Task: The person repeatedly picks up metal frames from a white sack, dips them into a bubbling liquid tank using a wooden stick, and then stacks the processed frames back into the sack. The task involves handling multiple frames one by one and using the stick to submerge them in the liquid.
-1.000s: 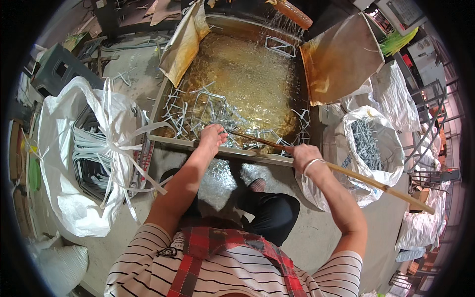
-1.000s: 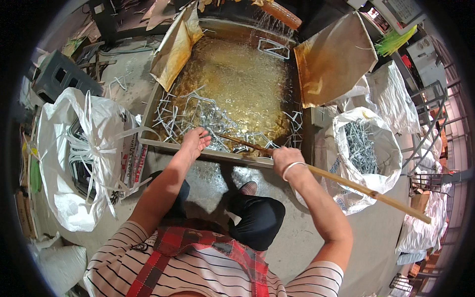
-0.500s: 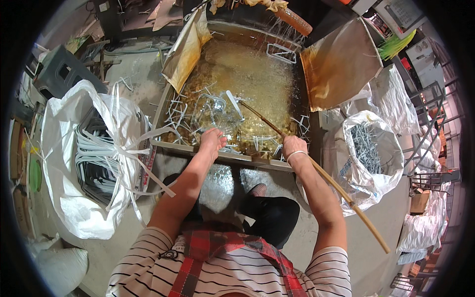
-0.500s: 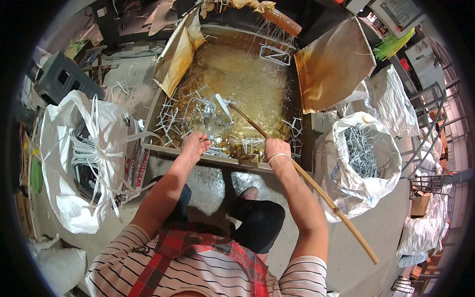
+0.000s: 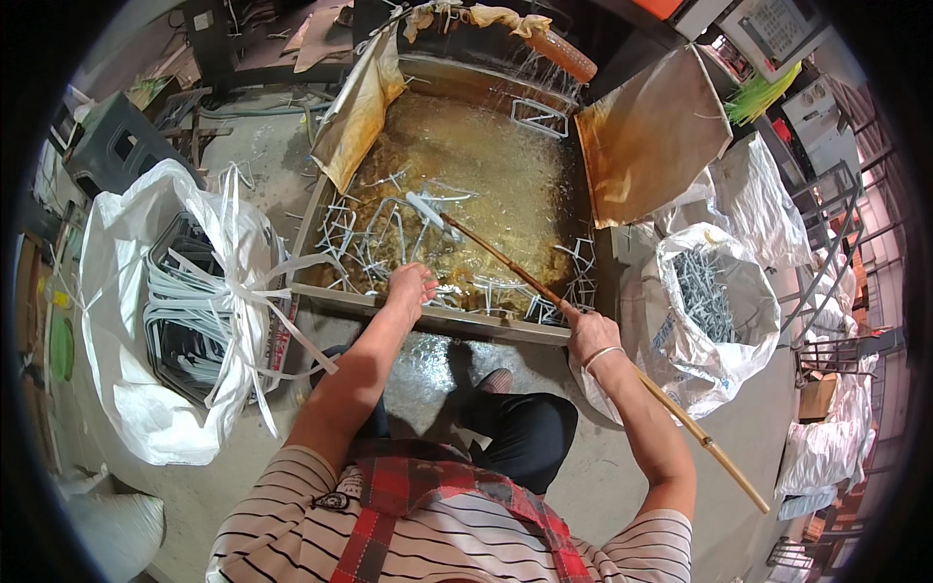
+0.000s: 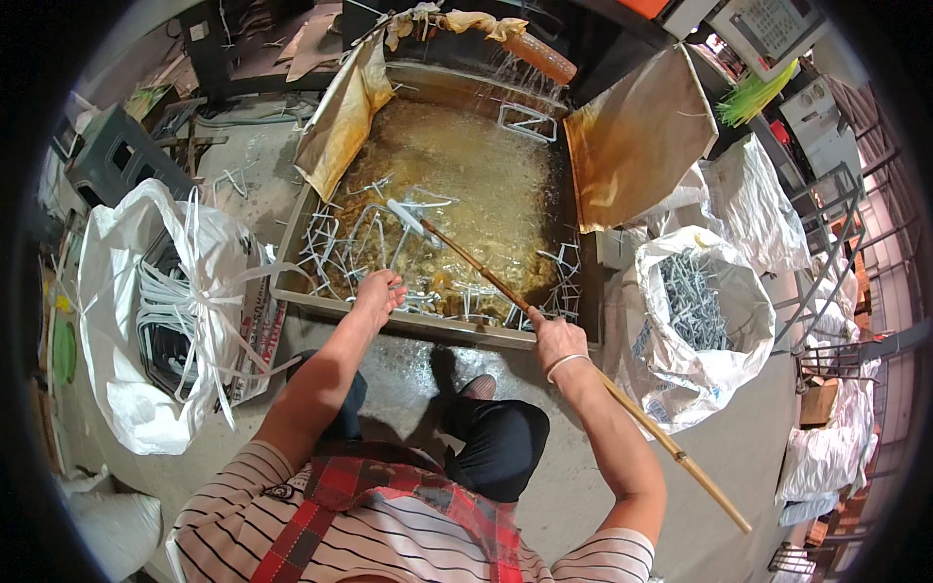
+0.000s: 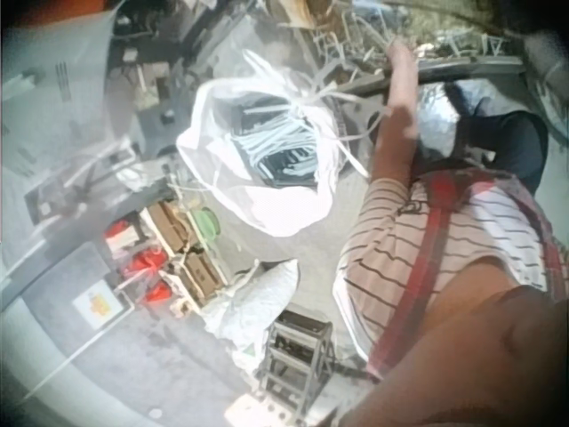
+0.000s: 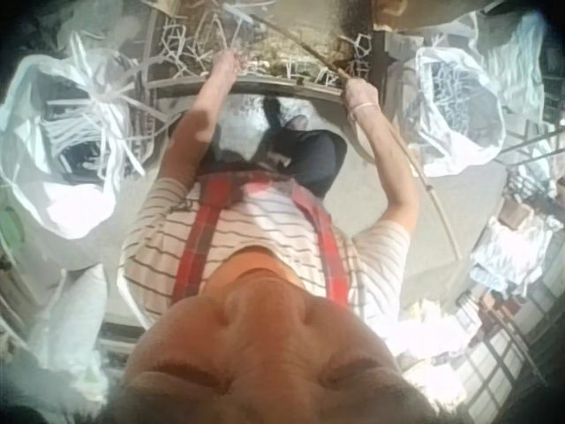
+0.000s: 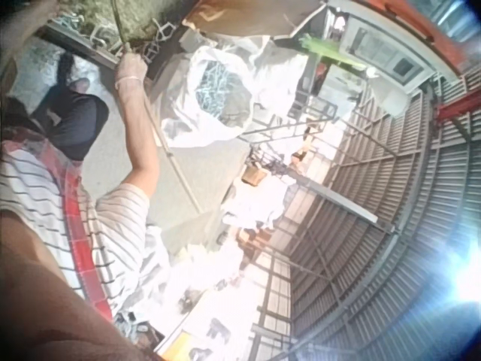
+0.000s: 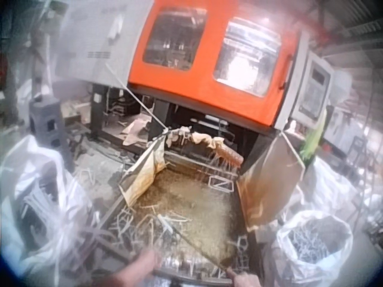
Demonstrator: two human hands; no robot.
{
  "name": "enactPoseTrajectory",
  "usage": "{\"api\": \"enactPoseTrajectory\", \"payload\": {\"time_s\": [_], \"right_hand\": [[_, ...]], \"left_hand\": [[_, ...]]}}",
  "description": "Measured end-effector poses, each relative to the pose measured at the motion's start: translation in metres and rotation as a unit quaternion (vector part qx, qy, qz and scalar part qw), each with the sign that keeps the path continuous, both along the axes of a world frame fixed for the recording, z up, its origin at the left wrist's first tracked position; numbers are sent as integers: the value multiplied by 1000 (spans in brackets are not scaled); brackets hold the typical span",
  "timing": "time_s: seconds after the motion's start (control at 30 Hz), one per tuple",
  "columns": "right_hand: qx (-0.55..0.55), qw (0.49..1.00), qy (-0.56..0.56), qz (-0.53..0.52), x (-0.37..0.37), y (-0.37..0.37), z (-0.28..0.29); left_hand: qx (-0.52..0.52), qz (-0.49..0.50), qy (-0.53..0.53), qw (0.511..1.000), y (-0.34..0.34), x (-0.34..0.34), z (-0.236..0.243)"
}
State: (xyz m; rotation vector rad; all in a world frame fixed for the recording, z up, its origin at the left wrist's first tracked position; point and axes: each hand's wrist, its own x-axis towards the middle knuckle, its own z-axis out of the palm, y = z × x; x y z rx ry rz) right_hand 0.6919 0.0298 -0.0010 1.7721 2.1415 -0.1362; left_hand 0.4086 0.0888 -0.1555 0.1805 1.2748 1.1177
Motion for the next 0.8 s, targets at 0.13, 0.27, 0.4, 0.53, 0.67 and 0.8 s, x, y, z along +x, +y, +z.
{"api": "enactPoseTrajectory", "payload": {"time_s": [0.13, 0.27, 0.4, 0.53, 0.67, 0.8], "right_hand": [[4, 1000, 9, 4, 6, -10, 11], [61, 998, 26, -2, 25, -22, 20], [119, 989, 73, -42, 36, -29, 42], [135, 985, 24, -108, 58, -17, 59], [138, 981, -14, -138, 78, 12, 65], [167, 978, -13, -124, 85, 46, 65]], "left_hand": [[-3, -3, -1, 1000, -1, -1, -2], [-4, -7, -3, 1000, 1, -3, -4], [-1, -8, 6, 1000, 1, -4, -2], [4, -21, -2, 1000, -2, -4, 5], [2, -23, -16, 1000, -3, 0, 4], [-5, -30, -22, 999, -2, 8, 5]]}}
